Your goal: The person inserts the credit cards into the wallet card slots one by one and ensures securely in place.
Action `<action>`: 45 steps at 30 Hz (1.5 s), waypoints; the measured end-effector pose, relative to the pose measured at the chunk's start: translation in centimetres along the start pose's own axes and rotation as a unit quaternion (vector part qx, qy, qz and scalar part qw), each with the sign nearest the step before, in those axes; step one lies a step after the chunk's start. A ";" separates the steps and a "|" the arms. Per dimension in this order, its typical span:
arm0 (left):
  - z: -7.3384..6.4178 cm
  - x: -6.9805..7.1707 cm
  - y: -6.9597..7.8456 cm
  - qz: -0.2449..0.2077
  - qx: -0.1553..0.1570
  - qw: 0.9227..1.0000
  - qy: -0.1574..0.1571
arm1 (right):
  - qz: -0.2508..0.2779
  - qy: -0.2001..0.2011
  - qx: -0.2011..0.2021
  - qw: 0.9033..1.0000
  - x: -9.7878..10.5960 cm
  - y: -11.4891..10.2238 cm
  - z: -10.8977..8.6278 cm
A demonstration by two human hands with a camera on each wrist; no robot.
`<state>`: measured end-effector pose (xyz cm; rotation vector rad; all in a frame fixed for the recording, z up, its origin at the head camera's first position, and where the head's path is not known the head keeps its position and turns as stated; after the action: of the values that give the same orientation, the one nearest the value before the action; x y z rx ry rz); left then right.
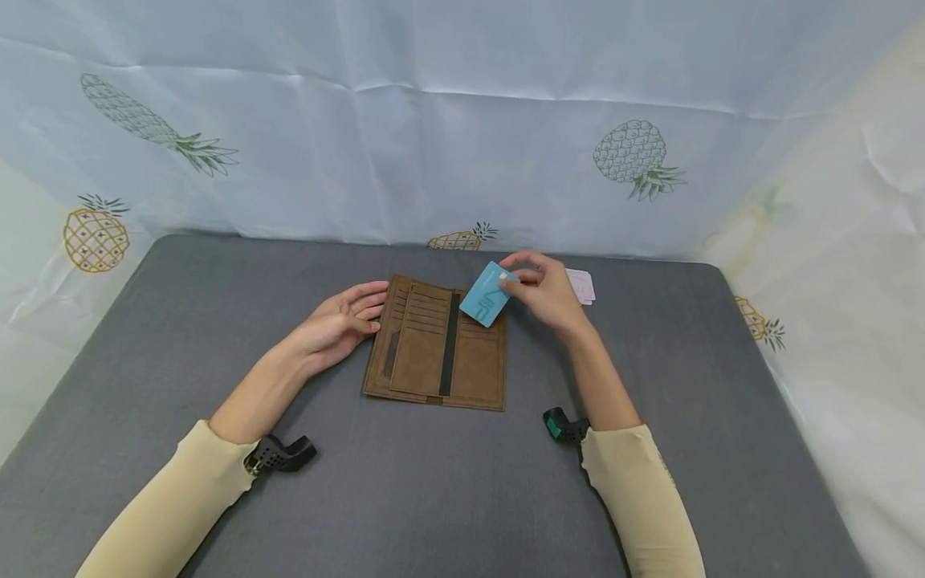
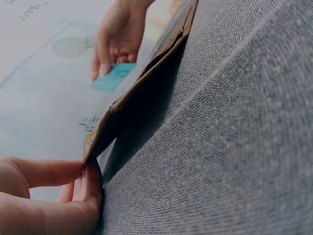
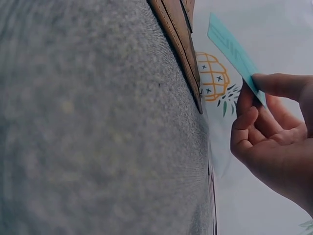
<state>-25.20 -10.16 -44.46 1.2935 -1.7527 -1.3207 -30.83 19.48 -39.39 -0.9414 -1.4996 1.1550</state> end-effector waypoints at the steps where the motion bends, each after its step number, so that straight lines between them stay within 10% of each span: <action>1: 0.0 0.0 0.0 0.000 0.000 1.000 0.000 | -0.004 -0.003 0.000 1.000 -0.1 0.0 0.0; 45: 0.0 0.0 0.0 -0.009 0.005 1.000 0.007 | -0.065 -0.110 -0.014 0.992 -2.9 0.8 -0.2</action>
<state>-25.19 -10.11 -44.51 1.3240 -1.7434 -1.3131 -29.99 16.97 -40.87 -0.7412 -1.7300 1.1752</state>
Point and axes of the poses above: each hand's wrist, its own z-axis towards the middle knuckle, its own x-axis out of the back of the hand, y = z × x, the point moved 10 cm from there along z, towards the middle knuckle, and after that the axes turned 11 degrees about z, right-handed, at the moved point
